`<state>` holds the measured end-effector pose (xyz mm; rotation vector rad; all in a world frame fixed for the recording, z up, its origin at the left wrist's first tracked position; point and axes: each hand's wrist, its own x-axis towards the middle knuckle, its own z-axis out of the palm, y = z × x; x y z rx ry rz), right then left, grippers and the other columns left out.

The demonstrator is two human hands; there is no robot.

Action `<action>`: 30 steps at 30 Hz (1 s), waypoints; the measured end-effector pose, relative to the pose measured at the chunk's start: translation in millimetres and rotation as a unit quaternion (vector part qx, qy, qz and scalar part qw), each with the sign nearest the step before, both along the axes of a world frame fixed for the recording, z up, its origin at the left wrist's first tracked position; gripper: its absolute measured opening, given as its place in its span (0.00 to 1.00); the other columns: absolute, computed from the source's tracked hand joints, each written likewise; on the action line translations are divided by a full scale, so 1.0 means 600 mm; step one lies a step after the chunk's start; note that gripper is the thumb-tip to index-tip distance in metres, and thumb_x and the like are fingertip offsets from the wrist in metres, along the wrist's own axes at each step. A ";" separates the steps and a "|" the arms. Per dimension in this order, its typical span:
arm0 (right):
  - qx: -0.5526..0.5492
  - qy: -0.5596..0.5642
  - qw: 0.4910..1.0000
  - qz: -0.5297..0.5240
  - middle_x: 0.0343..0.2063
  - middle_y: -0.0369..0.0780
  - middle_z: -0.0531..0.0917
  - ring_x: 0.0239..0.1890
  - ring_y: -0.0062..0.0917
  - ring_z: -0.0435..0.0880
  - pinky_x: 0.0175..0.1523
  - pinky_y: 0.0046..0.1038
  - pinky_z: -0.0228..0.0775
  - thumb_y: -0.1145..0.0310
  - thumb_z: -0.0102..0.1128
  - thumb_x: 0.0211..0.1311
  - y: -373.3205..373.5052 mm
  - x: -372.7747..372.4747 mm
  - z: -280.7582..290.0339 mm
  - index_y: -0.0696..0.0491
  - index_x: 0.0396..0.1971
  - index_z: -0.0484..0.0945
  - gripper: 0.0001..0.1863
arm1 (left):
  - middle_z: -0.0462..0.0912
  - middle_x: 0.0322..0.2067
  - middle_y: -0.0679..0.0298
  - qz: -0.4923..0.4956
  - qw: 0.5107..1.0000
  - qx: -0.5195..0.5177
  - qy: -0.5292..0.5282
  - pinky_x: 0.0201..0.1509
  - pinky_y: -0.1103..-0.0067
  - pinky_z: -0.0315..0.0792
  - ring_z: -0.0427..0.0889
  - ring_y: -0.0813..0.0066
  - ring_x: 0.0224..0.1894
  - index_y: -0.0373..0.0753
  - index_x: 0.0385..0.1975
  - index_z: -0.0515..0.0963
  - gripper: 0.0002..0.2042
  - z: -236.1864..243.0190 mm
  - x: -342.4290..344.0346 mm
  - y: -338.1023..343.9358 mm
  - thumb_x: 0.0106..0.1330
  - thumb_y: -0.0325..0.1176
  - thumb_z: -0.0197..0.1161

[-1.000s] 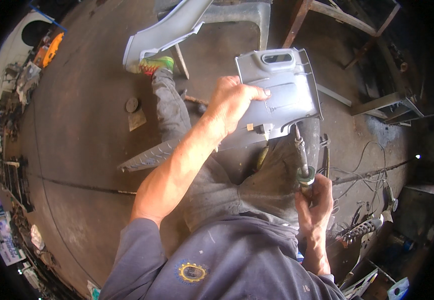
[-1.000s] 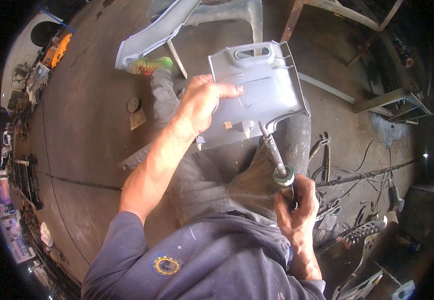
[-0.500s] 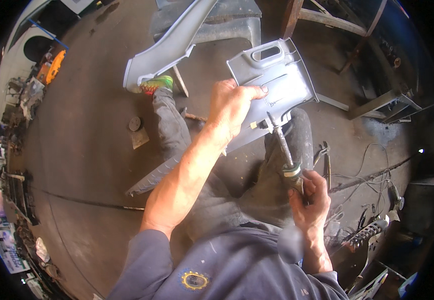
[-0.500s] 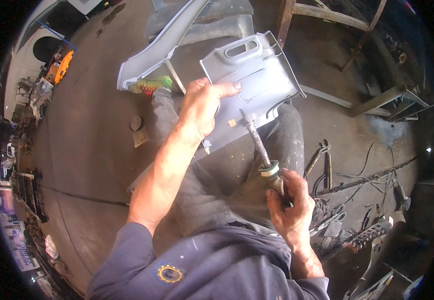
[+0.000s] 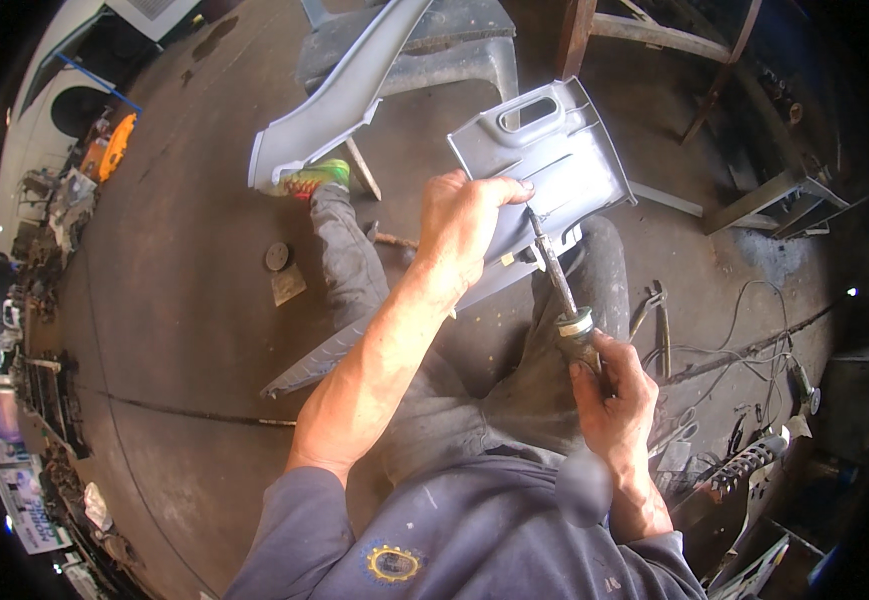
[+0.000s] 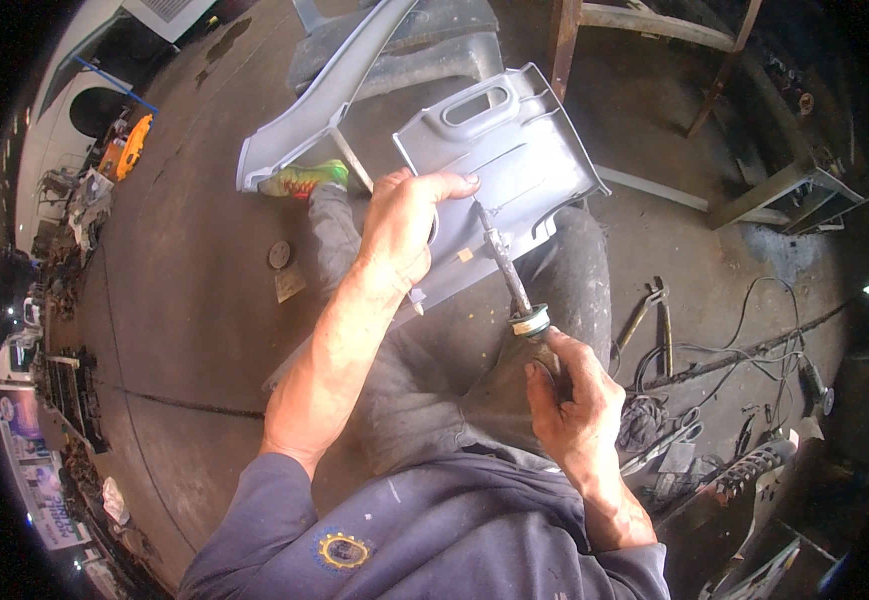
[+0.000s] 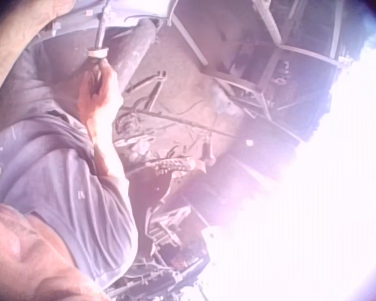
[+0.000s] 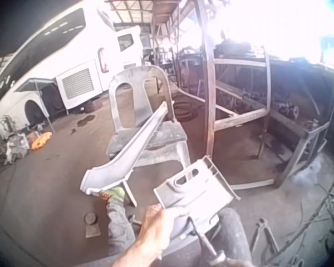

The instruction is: The person sits on the floor and uses a soldering iron to melt and smooth the edges of a gray plastic part. They repeatedly apply heat to the seams and edges, then press the plastic with their fingers to shape it.

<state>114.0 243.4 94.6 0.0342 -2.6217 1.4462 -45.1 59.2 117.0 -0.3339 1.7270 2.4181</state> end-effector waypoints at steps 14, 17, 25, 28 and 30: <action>0.054 0.044 0.997 0.018 0.37 0.48 0.85 0.36 0.36 0.88 0.39 0.28 0.79 0.82 0.65 0.53 -0.001 -0.009 0.018 0.61 0.45 0.79 0.17 | 0.85 0.36 0.53 -0.003 1.000 -0.010 0.009 0.48 0.78 0.73 0.83 0.69 0.38 0.22 0.38 0.81 0.13 -0.007 -0.002 0.000 0.54 0.23 0.65; 0.049 0.021 0.999 0.013 0.37 0.48 0.85 0.37 0.36 0.88 0.40 0.28 0.80 0.82 0.65 0.53 0.000 -0.009 0.024 0.61 0.45 0.79 0.17 | 0.85 0.36 0.53 -0.005 1.000 -0.006 0.006 0.48 0.78 0.73 0.83 0.69 0.38 0.22 0.38 0.81 0.13 -0.005 -0.002 0.001 0.54 0.22 0.65; 0.020 0.008 1.000 0.006 0.36 0.47 0.85 0.34 0.33 0.87 0.38 0.27 0.78 0.82 0.65 0.53 0.006 -0.007 0.018 0.61 0.45 0.79 0.17 | 0.85 0.30 0.56 0.006 1.000 0.009 0.029 0.36 0.76 0.78 0.83 0.71 0.30 0.27 0.36 0.83 0.12 -0.013 -0.005 0.003 0.51 0.23 0.64; 0.019 0.006 1.000 -0.005 0.34 0.46 0.85 0.32 0.31 0.86 0.37 0.26 0.76 0.82 0.65 0.52 0.014 0.004 0.024 0.60 0.45 0.79 0.17 | 0.85 0.30 0.55 0.005 1.000 0.013 0.022 0.34 0.75 0.78 0.84 0.71 0.29 0.27 0.36 0.82 0.12 -0.012 -0.004 0.003 0.51 0.24 0.64; 0.019 -0.002 1.000 -0.012 0.34 0.46 0.85 0.32 0.30 0.86 0.36 0.25 0.75 0.82 0.65 0.52 0.019 0.010 0.026 0.60 0.45 0.79 0.17 | 0.85 0.30 0.54 0.003 1.000 0.003 0.007 0.34 0.75 0.79 0.84 0.70 0.29 0.27 0.35 0.82 0.12 -0.001 -0.001 0.003 0.51 0.24 0.64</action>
